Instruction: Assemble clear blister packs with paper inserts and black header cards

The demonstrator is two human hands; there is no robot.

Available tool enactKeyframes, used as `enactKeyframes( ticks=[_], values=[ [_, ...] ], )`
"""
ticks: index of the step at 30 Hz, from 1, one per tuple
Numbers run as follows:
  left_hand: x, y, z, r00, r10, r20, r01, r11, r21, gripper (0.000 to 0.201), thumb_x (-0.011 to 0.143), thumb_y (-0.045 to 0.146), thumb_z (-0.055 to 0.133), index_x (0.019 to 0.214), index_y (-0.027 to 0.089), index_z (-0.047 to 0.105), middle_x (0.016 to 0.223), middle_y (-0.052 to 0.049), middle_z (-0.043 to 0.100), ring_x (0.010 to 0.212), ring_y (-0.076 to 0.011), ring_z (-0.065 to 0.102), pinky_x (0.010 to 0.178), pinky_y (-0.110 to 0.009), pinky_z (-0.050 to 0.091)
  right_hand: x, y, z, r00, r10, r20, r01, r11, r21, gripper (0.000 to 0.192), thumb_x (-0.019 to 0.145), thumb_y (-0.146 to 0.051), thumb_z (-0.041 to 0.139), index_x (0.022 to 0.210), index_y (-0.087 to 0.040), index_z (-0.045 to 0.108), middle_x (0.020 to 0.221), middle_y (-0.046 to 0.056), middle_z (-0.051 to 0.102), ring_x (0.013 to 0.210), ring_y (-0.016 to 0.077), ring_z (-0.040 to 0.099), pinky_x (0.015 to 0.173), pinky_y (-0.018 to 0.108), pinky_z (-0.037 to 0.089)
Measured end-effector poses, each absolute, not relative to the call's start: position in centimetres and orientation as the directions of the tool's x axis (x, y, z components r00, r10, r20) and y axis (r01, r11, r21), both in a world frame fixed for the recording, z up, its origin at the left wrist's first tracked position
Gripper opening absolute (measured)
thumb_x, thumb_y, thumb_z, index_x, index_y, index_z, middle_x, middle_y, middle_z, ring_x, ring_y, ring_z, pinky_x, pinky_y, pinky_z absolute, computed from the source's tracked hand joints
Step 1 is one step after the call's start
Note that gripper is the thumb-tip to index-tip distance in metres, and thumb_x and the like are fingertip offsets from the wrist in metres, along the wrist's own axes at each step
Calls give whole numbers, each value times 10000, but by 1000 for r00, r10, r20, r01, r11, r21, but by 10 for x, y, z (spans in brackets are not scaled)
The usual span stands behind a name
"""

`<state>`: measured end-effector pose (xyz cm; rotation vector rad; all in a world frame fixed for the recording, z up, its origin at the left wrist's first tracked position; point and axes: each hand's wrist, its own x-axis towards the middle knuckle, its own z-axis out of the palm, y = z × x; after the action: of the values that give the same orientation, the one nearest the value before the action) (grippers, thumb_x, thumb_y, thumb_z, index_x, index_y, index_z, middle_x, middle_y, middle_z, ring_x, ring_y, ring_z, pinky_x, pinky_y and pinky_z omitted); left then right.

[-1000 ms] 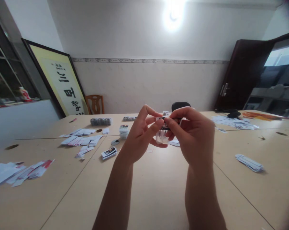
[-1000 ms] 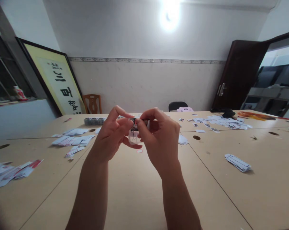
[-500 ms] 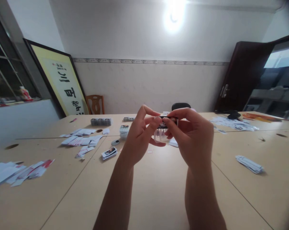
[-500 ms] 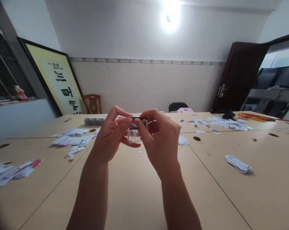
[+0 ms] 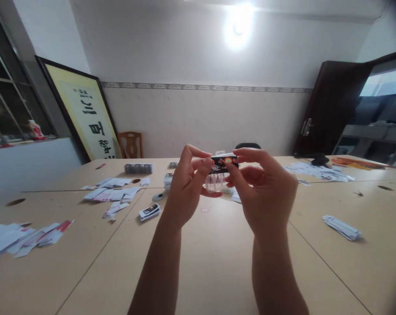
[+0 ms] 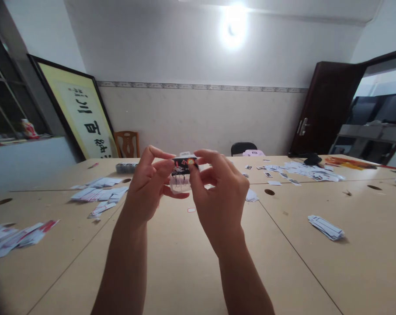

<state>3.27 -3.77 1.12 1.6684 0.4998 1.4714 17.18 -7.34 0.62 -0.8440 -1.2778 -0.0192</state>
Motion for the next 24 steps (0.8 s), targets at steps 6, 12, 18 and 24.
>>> enactKeyframes(
  ticks=[6,12,18,24],
  values=[
    [30,-38,10,248,757,605,-228,-561,796,301,926,449,660,1027,235,474,931,-14,694,764,-195,741,516,-290,653,178,-75,12,398,471,787,296,746,-596,81,786,-188,785,777,-198,705,626,-35,705,504,140,688,482,234,581],
    [29,-38,10,263,756,599,-243,-549,800,308,920,438,672,1025,239,461,939,-8,717,732,-184,743,526,-297,660,183,-70,12,382,526,760,205,754,-624,86,793,-214,785,754,-187,713,601,-22,695,488,142,675,462,241,575],
    [29,-39,10,270,743,612,-277,-549,789,286,926,421,672,1014,241,468,893,11,703,663,-159,723,517,-295,660,181,-69,12,395,544,740,192,739,-646,100,805,-230,755,752,-186,682,666,-31,653,480,103,620,420,215,484],
    [28,-43,11,294,729,618,-304,-541,784,256,937,415,658,1008,244,482,911,6,707,676,-164,720,509,-311,665,181,-68,12,402,515,757,237,740,-629,105,819,-202,708,733,-180,654,878,-14,581,472,40,520,400,219,367]
  ],
)
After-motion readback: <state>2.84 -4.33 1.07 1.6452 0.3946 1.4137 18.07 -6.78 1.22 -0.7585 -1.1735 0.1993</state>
